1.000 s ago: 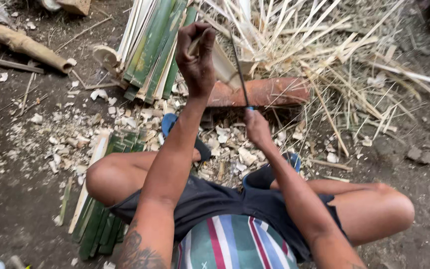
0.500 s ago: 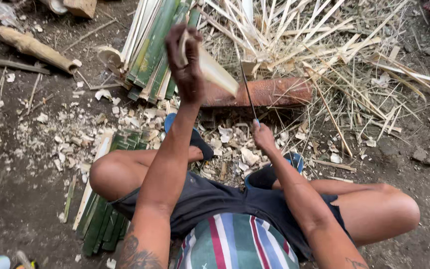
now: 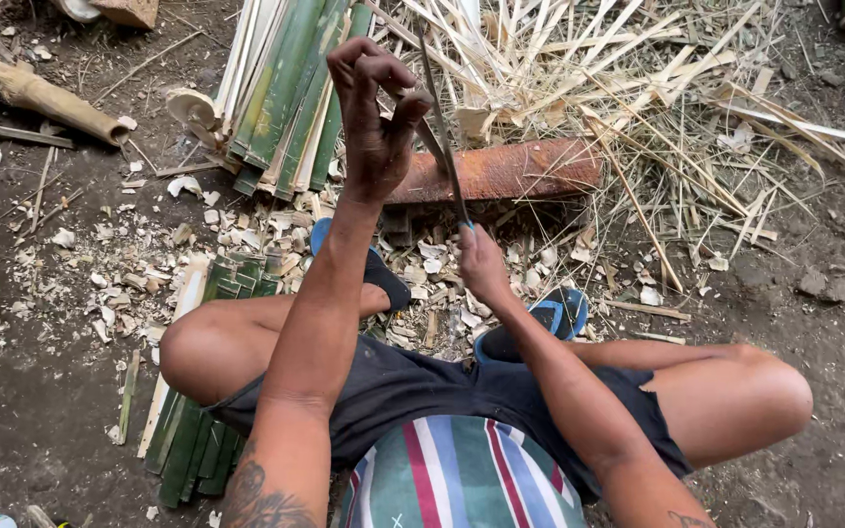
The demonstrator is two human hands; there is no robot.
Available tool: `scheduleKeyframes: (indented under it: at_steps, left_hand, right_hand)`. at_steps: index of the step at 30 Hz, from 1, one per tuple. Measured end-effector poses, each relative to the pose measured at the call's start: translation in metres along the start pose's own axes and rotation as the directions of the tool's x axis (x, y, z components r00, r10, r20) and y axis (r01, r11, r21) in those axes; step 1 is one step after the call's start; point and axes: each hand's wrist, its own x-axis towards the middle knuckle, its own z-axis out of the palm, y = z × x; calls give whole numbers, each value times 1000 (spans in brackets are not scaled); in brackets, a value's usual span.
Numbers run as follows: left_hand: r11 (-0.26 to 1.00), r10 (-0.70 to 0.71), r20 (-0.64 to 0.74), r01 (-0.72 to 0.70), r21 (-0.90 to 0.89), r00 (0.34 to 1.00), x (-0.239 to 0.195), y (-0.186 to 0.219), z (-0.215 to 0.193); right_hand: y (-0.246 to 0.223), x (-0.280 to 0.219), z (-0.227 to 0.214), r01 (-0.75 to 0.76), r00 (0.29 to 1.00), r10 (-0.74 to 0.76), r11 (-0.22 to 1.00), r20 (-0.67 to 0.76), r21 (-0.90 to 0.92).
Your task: The person sits on the ground and uses a machete to split bamboo stalks into thin strips. They repeatedly position the bamboo on a brick and strike it with the machete to separate the material, then stack the finished strips.
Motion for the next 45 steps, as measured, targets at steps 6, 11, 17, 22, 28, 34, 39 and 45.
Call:
scheduleKeyframes:
  at_steps: [6, 11, 17, 22, 28, 34, 39, 45]
  left_hand:
    - [990, 103, -61, -108, -87, 993, 8, -14, 20]
    - [999, 52, -363, -47, 22, 930, 4, -20, 56]
    - [1000, -15, -354, 8, -23, 935, 7, -9, 43]
    - [996, 53, -372, -22, 85, 927, 6, -8, 33]
    - [992, 65, -403, -18, 121, 913, 15, -23, 35]
    - [995, 55, -549, 0, 100, 834, 19, -33, 44]
    - [991, -36, -575, 105, 86, 817, 17, -42, 39]
    - [992, -123, -543, 117, -44, 831, -8, -81, 41]
  right_hand:
    - [49, 32, -22, -298, 941, 325, 927, 93, -226]
    - [-39, 12, -33, 70, 997, -76, 988, 34, 137]
    - [-101, 15, -35, 26, 996, -48, 965, 76, 262]
    - [-35, 15, -1, 112, 993, -108, 992, -55, 61]
    - [53, 41, 11, -586, 804, 586, 809, 100, -30]
    - [15, 36, -3, -60, 997, 60, 998, 54, -9]
    - [4, 36, 37, -35, 998, 39, 996, -49, 78]
    - [103, 49, 27, -341, 938, 347, 908, -19, -243]
